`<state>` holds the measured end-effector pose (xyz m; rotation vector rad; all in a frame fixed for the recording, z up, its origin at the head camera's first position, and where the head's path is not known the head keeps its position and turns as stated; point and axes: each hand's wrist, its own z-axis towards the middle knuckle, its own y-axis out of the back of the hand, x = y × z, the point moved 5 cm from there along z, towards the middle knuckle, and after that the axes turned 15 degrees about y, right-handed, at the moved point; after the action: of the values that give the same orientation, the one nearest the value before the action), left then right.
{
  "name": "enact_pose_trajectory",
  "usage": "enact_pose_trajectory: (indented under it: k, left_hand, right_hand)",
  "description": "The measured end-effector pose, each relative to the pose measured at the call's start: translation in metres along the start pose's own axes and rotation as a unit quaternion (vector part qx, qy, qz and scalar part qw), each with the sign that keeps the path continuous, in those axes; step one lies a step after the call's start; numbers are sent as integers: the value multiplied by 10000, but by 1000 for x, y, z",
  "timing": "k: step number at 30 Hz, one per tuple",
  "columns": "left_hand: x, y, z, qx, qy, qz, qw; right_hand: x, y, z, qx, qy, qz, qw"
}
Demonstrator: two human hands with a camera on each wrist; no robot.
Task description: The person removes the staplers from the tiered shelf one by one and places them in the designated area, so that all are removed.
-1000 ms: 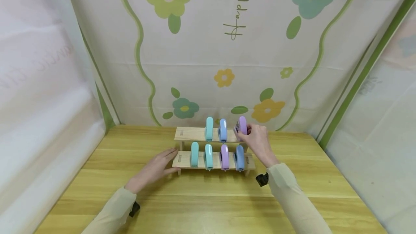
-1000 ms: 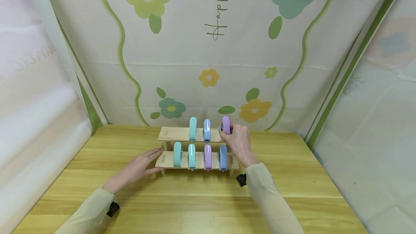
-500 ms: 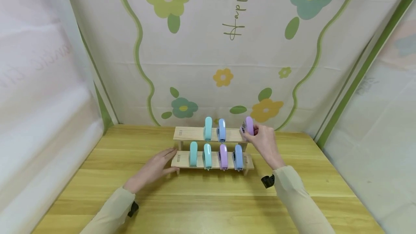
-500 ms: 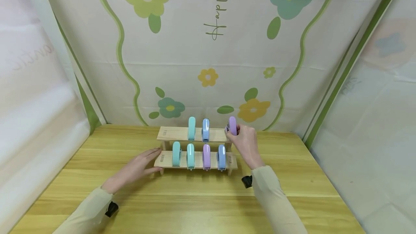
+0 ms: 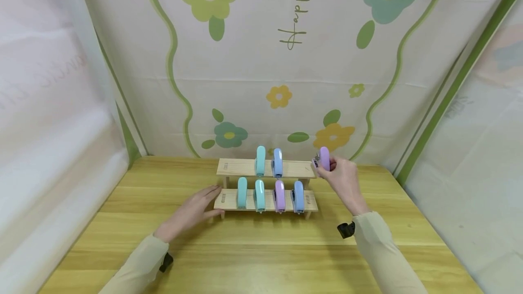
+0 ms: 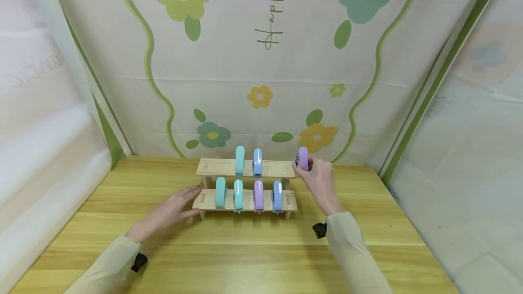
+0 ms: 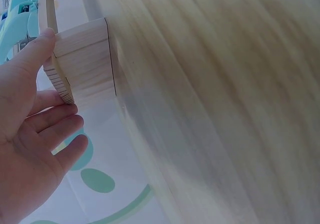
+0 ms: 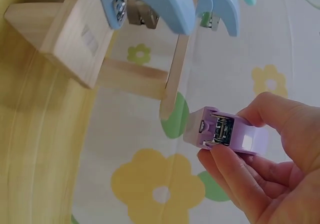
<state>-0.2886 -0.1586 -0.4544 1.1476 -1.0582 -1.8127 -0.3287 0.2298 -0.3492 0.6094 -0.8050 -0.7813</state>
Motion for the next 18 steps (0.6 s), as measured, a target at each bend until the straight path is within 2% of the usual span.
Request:
enact_pose_trajectory:
  k: [8,18]
  left_hand:
    - [-1,3,-1,-75,-30,-4,10000]
    - [-3,2,-1,34,-5,17,10000]
  right_hand:
    - [-13,4,-11,-1,-152,-58,9999]
    - [-30,9,-23,-51,-209,-229,9995]
